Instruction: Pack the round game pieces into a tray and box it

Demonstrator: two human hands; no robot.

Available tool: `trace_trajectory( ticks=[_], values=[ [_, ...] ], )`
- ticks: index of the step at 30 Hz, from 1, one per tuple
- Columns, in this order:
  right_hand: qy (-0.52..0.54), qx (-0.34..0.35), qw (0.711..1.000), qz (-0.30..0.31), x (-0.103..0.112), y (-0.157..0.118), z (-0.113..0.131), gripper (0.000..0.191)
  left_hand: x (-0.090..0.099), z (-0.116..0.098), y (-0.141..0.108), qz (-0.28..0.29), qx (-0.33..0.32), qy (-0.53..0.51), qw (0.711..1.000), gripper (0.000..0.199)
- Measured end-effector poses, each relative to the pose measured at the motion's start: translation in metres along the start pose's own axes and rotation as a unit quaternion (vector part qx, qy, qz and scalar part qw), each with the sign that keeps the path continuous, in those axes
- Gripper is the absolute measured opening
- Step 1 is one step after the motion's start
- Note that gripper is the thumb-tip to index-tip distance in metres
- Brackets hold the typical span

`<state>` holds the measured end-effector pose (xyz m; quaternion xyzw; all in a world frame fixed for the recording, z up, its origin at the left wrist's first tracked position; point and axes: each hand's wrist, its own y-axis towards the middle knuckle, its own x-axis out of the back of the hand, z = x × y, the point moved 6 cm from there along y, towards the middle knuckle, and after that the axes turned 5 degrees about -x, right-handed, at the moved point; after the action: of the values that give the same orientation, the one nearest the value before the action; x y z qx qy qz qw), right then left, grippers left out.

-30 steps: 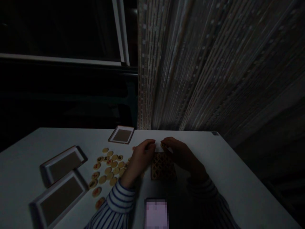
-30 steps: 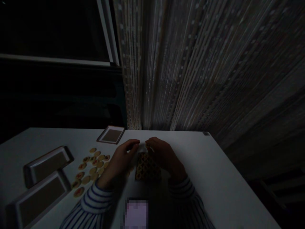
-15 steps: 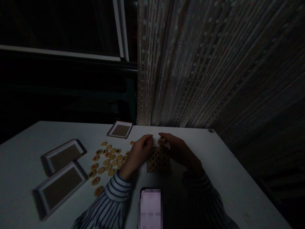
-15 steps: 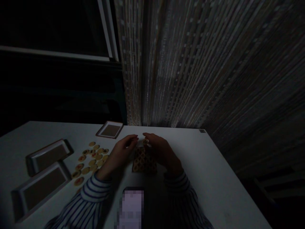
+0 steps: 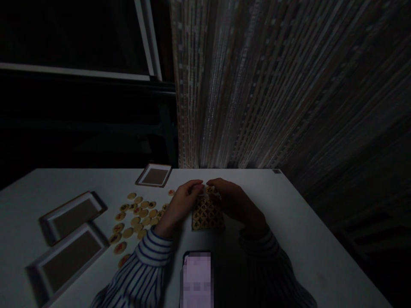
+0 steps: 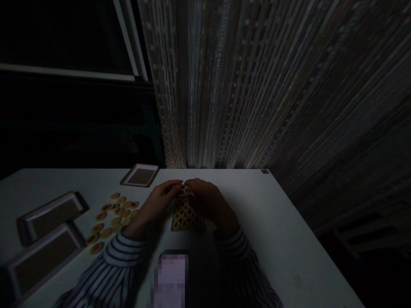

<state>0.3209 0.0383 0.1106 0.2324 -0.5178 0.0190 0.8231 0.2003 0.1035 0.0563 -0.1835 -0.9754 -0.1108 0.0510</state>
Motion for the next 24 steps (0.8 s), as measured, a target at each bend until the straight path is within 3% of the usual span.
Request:
trace_trajectory(
  ticks=[10, 24],
  values=[
    [0.001, 0.005, 1.0, 0.012, -0.004, 0.007, 0.0, 0.025, -0.008, -0.002, -0.004, 0.029, 0.017, -0.059, 0.998, 0.033],
    [0.011, 0.0, 1.0, 0.024, -0.006, 0.008, 0.001, 0.026, -0.004, 0.009, -0.003, 0.008, 0.054, -0.131, 0.99, 0.032]
  ],
)
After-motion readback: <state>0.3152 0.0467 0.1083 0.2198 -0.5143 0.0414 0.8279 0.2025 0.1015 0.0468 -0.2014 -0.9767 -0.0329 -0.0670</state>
